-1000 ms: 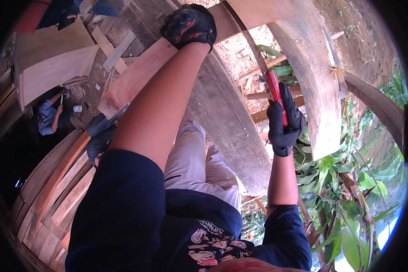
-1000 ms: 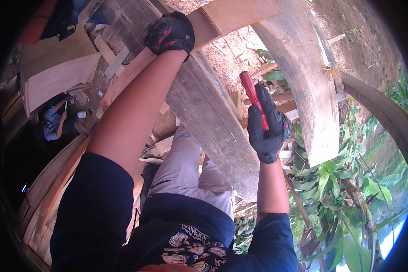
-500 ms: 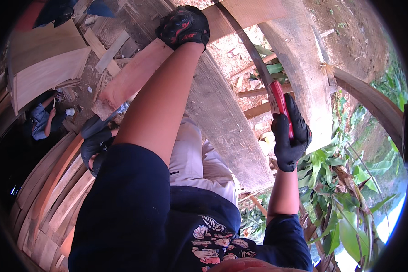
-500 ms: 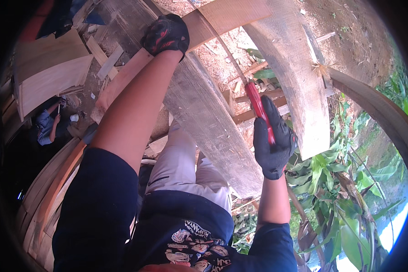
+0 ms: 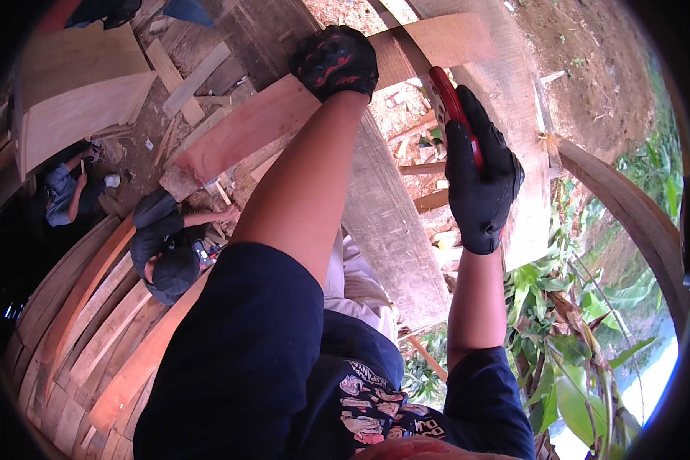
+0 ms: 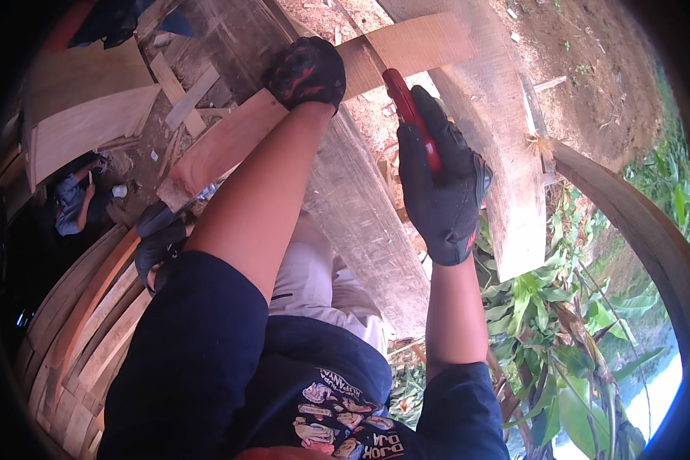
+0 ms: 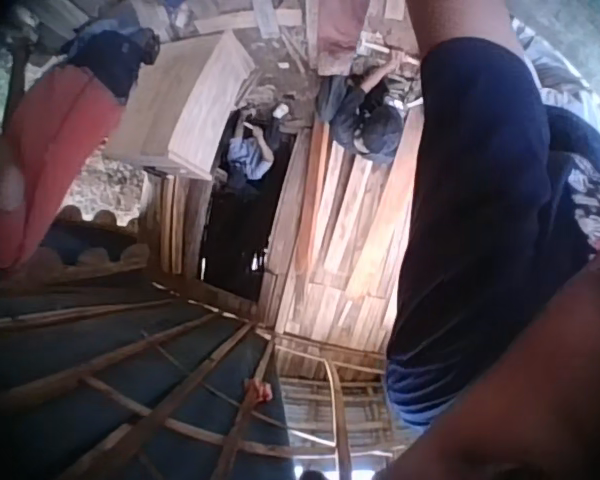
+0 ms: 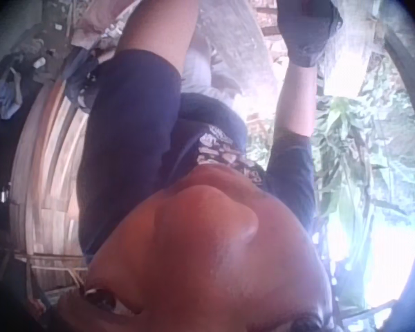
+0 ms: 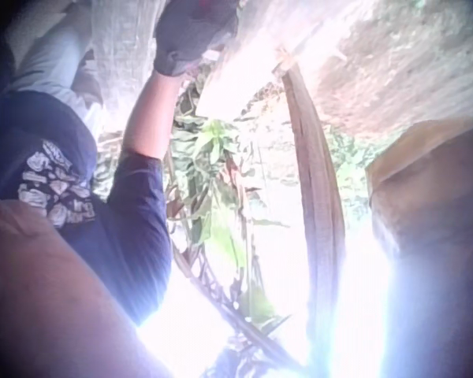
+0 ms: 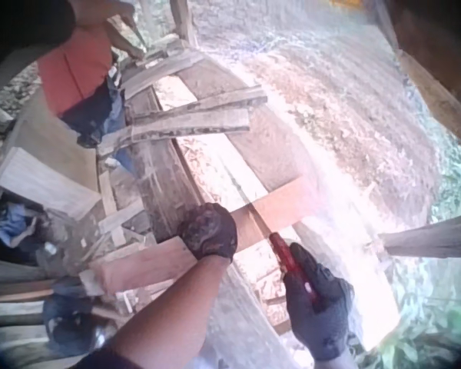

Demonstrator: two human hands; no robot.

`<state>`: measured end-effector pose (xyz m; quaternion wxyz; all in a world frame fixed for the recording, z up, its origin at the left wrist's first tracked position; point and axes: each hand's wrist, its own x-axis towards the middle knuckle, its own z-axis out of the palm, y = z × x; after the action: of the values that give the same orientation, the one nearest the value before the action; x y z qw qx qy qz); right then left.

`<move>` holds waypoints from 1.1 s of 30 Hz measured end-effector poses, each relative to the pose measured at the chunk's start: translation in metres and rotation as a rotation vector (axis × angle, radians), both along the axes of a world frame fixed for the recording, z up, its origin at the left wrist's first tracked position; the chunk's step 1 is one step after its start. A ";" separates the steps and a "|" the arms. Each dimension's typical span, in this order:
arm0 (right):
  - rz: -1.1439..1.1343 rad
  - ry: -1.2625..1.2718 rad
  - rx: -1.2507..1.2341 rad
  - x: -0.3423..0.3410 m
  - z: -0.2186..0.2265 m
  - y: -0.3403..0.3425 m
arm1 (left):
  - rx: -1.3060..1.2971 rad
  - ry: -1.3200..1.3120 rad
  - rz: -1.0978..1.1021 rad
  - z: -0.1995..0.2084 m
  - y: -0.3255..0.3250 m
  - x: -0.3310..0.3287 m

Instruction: The person uses a red hand saw to cut a wooden plank resting on a wooden frame. They hold the plank with their left hand and saw with their right hand, making repeated strokes until the plank is cut. Another person is visible in the background working on a different task.

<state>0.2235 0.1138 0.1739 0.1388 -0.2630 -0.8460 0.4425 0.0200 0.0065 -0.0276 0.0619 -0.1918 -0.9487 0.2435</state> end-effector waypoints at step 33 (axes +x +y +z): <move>0.052 -0.251 0.018 0.041 0.091 0.001 | 0.488 -0.076 0.277 -0.006 0.002 -0.010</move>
<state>0.2644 0.1150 0.2649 0.0227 -0.2932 -0.8671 0.4021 0.0104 0.0086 -0.0340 0.0366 -0.0487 -0.9981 0.0068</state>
